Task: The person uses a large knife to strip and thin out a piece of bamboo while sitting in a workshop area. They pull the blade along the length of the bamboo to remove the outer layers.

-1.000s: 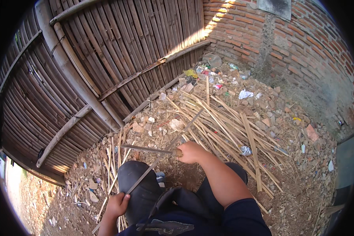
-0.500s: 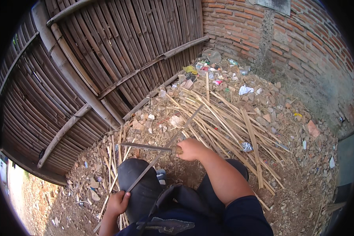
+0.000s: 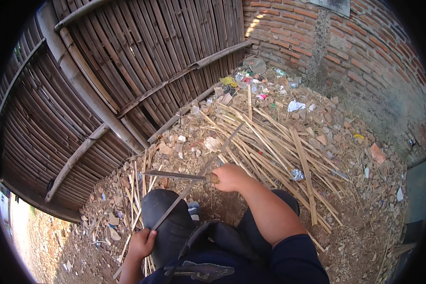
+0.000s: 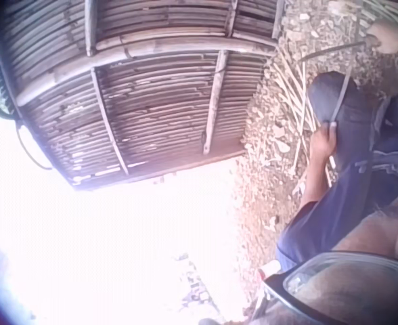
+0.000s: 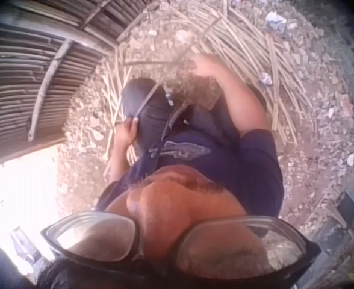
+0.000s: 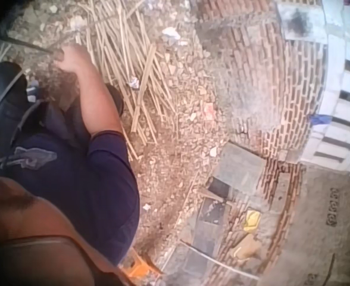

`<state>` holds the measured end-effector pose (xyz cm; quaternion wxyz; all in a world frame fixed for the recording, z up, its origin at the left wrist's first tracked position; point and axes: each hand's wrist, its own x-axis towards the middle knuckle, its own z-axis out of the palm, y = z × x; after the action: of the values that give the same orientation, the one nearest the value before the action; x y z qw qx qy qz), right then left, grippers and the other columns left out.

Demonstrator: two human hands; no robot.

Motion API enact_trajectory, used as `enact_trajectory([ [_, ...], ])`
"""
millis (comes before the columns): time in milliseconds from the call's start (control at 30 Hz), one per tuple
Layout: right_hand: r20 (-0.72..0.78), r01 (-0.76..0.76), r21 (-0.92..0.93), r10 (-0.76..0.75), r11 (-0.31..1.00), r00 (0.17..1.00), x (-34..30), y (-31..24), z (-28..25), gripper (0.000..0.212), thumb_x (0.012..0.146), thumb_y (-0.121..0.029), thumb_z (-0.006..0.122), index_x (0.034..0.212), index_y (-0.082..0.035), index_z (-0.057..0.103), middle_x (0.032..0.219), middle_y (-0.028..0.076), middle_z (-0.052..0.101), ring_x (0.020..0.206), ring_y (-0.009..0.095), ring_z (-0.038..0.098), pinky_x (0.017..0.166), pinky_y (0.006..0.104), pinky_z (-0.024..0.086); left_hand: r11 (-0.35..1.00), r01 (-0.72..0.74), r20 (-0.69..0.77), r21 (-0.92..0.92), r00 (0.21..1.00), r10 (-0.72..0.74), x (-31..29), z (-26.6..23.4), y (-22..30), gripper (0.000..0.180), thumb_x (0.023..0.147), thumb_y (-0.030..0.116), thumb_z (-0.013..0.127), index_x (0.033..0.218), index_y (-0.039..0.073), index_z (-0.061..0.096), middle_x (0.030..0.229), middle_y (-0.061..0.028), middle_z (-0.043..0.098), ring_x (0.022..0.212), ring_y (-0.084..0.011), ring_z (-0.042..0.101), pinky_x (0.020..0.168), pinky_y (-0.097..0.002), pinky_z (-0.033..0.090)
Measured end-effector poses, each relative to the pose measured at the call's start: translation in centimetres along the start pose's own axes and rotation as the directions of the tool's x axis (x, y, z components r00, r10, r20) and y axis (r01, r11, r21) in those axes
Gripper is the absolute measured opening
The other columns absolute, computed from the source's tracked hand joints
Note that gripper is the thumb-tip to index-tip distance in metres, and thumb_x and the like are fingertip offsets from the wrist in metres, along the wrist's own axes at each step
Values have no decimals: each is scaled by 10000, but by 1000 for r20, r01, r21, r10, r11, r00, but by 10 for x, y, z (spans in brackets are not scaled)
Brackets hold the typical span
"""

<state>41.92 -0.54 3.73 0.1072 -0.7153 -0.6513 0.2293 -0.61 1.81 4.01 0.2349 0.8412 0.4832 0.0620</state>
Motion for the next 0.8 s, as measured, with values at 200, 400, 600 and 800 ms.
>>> enact_trajectory([
  [200,-68,3,-64,-8,998,998,-7,-4,-3,348,836,-369,766,1048,-96,730,963,195,723,951,402,702,832,506,563,1000,-15,-28,19,999,16,0,5,-4,485,1013,426,597,742,25,570,656,-261,609,698,-512,635,633,-572,494],
  [400,-12,0,0,0,1000,1000,6,5,7,341,837,-358,759,1049,-92,730,976,194,728,960,401,701,837,500,563,1000,-18,-31,12,999,19,0,3,-1,474,1011,411,606,737,26,568,652,-259,606,679,-505,631,624,-570,490],
  [600,-15,-4,10,5,1000,1000,2,2,1,367,838,-359,764,1077,-83,730,981,211,725,972,396,701,849,500,555,1000,-11,-26,3,1000,11,1,3,-2,463,1006,397,617,737,23,569,653,-262,606,672,-505,630,618,-569,486],
  [800,-85,-71,39,74,997,994,1,11,-9,384,806,-306,764,1122,-90,729,994,214,731,974,401,700,850,496,558,1000,-4,-41,17,999,5,1,6,-1,452,1008,380,617,740,20,566,652,-266,604,671,-507,627,615,-568,484],
])
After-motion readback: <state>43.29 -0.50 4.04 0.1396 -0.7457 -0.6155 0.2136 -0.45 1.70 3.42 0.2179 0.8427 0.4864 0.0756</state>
